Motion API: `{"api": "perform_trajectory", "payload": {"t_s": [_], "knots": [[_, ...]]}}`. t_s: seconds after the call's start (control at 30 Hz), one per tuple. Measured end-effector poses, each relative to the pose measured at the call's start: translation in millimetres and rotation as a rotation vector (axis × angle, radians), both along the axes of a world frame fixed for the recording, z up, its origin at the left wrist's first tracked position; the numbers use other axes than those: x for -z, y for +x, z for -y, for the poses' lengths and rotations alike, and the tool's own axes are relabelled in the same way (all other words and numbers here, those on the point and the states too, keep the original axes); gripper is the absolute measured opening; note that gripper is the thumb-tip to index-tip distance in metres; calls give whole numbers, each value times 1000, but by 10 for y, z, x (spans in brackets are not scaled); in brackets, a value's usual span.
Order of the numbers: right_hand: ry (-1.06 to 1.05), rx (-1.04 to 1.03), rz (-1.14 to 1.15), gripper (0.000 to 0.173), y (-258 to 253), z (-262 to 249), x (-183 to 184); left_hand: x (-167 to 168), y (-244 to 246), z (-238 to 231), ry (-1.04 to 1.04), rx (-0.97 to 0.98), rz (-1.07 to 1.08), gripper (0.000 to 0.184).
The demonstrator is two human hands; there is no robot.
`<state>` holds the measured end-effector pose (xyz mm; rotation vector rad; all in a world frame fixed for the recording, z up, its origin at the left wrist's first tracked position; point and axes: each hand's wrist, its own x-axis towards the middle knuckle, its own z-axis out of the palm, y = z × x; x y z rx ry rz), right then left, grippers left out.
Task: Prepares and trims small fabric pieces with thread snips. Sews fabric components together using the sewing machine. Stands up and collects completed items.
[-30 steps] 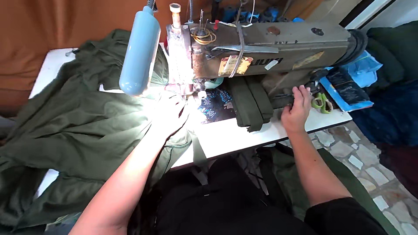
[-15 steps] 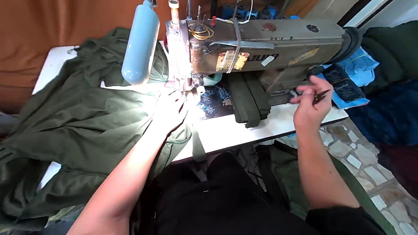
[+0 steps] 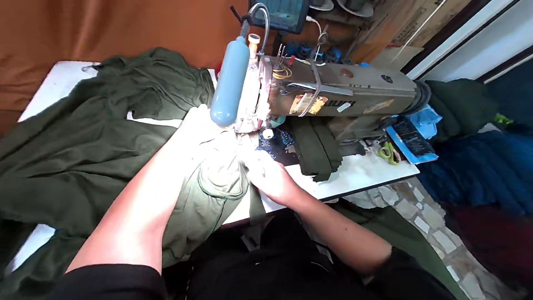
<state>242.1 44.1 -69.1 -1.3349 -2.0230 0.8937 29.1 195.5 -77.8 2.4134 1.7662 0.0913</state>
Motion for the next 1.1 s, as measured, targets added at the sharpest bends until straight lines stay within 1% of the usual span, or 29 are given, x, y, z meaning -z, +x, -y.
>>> {"api": "perform_trajectory", "payload": {"t_s": [0.03,0.07,0.13,0.17,0.2,0.27,0.3,0.37,0.43,0.47,0.5,0.57,0.63,0.67,0.73,0.83,0.9,0.93,0.97,1.0,1.03,1.07,1.1], "knots": [[14,-1,39,40,-86,-46,5,10,-33,-22,35,71,-108,31],[45,4,70,39,-163,-98,40,59,-79,-51,67,104,-155,27],[130,33,174,36,-292,-203,117,129,-179,-84,137,118,-165,31],[182,38,246,34,-342,-243,151,114,-206,-64,142,92,-130,32],[251,37,299,33,-381,-275,194,77,-220,-37,127,54,-87,33],[255,79,267,31,-417,-296,241,-74,-203,32,59,10,-59,33],[278,90,257,32,-427,-295,263,-154,-185,59,25,26,-73,33],[258,104,290,40,-485,-321,246,-298,-153,94,-20,101,-97,31],[310,95,434,40,-600,-435,225,-422,-118,126,-24,200,-113,29],[370,76,503,39,-635,-468,240,-482,-92,152,-39,218,-112,28],[412,65,526,39,-654,-491,253,-537,-67,175,-56,226,-109,27],[403,58,542,43,-676,-527,261,-602,-38,203,-63,239,-128,27],[364,57,527,42,-692,-555,274,-587,-31,186,-74,227,-164,28],[358,68,483,41,-694,-561,281,-564,-36,180,-79,217,-152,29],[308,86,417,41,-695,-563,264,-526,-60,185,-79,187,-59,28],[292,114,422,45,-640,-465,245,-550,-139,146,-47,122,26,28],[302,134,320,37,-516,-303,242,-489,-252,46,79,4,103,23],[288,125,256,36,-416,-199,236,-385,-338,-47,165,-90,186,22],[261,122,191,36,-318,-107,222,-326,-391,-93,195,-196,279,26],[212,135,103,36,-227,-29,196,-295,-393,-80,184,-282,352,30],[176,167,13,37,-127,37,200,-288,-351,-14,102,-311,371,36],[126,194,-53,38,-12,91,213,-269,-273,82,-5,-290,344,44],[75,209,-96,37,110,136,203,-177,-206,115,-83,-255,298,51]]}}
